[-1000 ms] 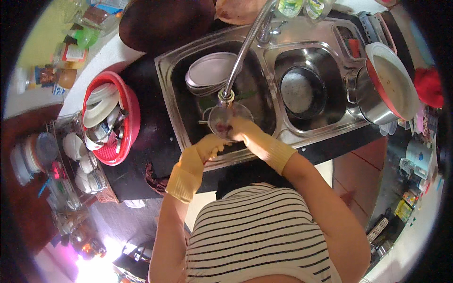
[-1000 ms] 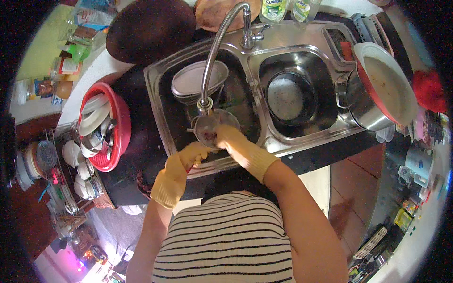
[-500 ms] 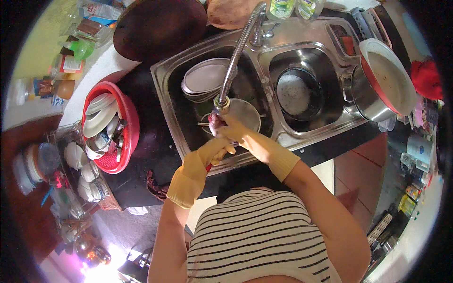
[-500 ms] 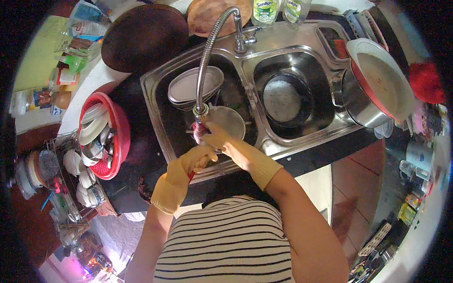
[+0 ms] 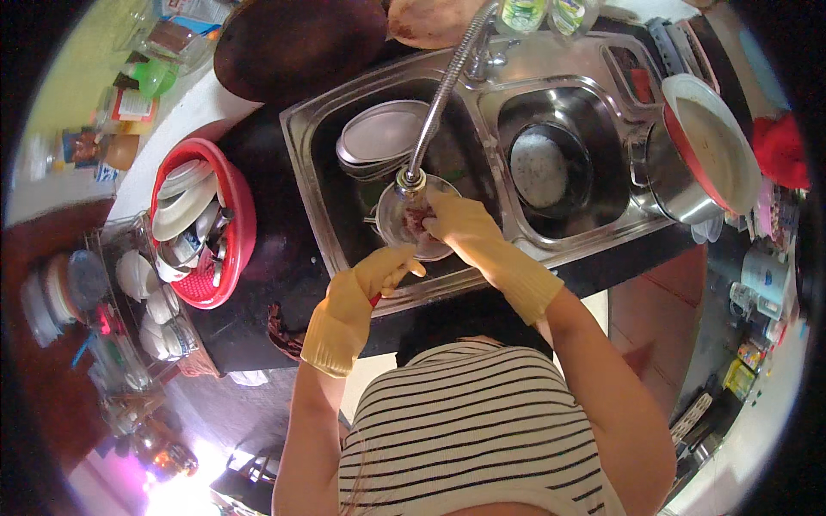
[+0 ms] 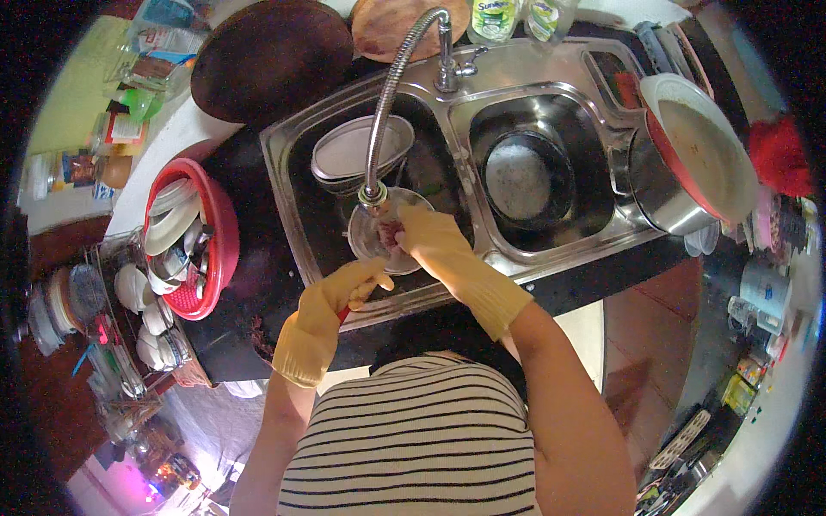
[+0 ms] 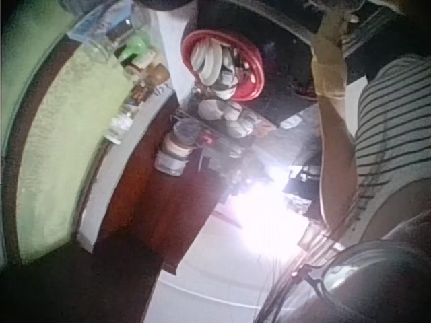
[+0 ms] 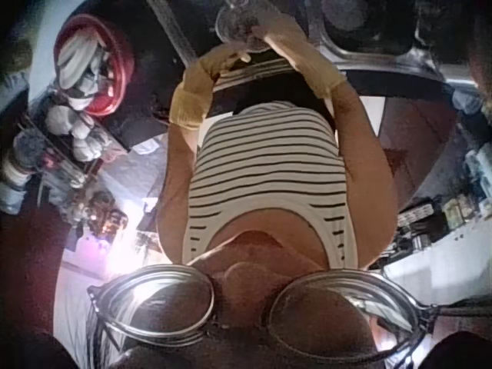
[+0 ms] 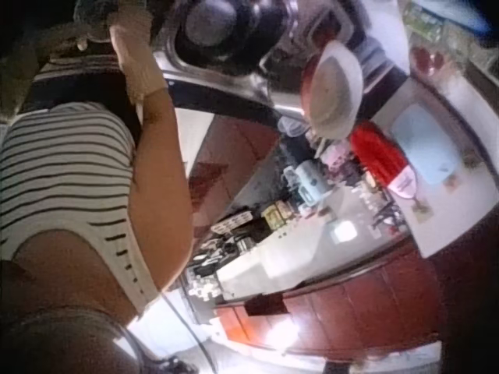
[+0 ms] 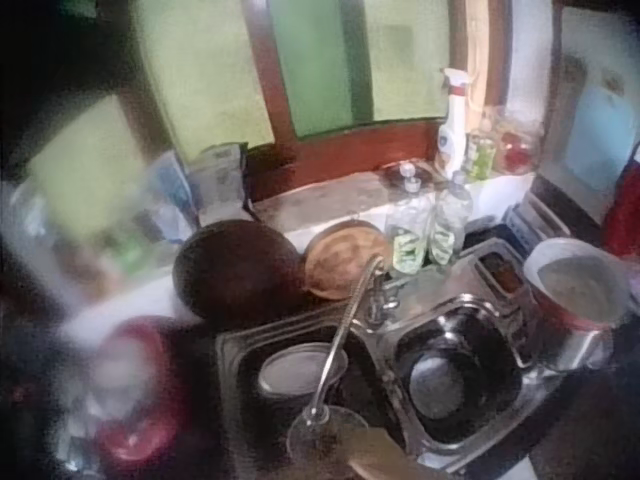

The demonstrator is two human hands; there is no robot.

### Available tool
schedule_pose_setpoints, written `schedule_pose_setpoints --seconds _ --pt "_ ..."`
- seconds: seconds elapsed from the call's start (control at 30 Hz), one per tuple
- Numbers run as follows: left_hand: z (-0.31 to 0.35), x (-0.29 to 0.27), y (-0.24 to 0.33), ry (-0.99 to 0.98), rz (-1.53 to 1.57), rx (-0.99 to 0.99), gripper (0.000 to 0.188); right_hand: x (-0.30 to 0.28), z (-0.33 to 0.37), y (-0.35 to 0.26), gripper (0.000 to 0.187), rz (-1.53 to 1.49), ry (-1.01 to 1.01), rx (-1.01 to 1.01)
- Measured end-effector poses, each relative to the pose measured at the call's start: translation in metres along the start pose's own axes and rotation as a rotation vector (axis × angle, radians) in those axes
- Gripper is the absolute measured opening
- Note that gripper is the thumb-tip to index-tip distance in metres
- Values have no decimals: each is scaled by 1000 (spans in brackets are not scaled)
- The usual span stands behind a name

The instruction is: The person washes various kitchen items in a double-basin sink using a sponge and running water. They scrub and rinse plates, bowls, and a pot, then place the cleaned items into a red dish rack beside the sink.

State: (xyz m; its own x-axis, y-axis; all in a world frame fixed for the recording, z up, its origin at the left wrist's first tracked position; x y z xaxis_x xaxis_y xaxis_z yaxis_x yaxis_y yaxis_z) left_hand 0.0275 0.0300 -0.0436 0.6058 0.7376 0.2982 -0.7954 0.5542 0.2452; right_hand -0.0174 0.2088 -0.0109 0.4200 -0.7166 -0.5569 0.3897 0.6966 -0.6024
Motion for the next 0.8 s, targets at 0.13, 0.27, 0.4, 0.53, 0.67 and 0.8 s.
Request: schedule_pose_setpoints --seconds 0.13,0.27,0.4,0.53,0.67,0.8 --pt "-1 6 5 -2 -106 52 60 8 4 -33 35 299 157 -561" --pt "-1 17 15 -2 -162 84 59 64 -31 11 27 168 -199 -153" --pt "1 27 10 65 -2 -2 54 95 -19 20 26 -1161 -200 -176" --pt "2 22 0 67 -127 15 56 51 -38 5 36 -502 104 -60" --pt "12 13 17 81 -189 127 62 -1 -13 -12 44 -434 16 -37" --pt "-5 18 12 42 -111 37 60 58 -56 15 36 -492 194 -30"
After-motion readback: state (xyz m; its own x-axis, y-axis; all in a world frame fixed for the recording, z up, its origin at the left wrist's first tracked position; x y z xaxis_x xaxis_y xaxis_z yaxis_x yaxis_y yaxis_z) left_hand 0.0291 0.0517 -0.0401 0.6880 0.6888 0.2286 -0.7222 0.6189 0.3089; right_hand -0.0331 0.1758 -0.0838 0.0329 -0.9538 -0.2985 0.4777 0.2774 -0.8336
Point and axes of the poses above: each hand's wrist, its own z-axis away from the middle knuckle, its own x-axis out of the palm, y = z × x, the point moved 9 cm from there along -z, towards the middle knuckle, and after that the axes turned 3 degrees about -x, right-handed, at the moved point
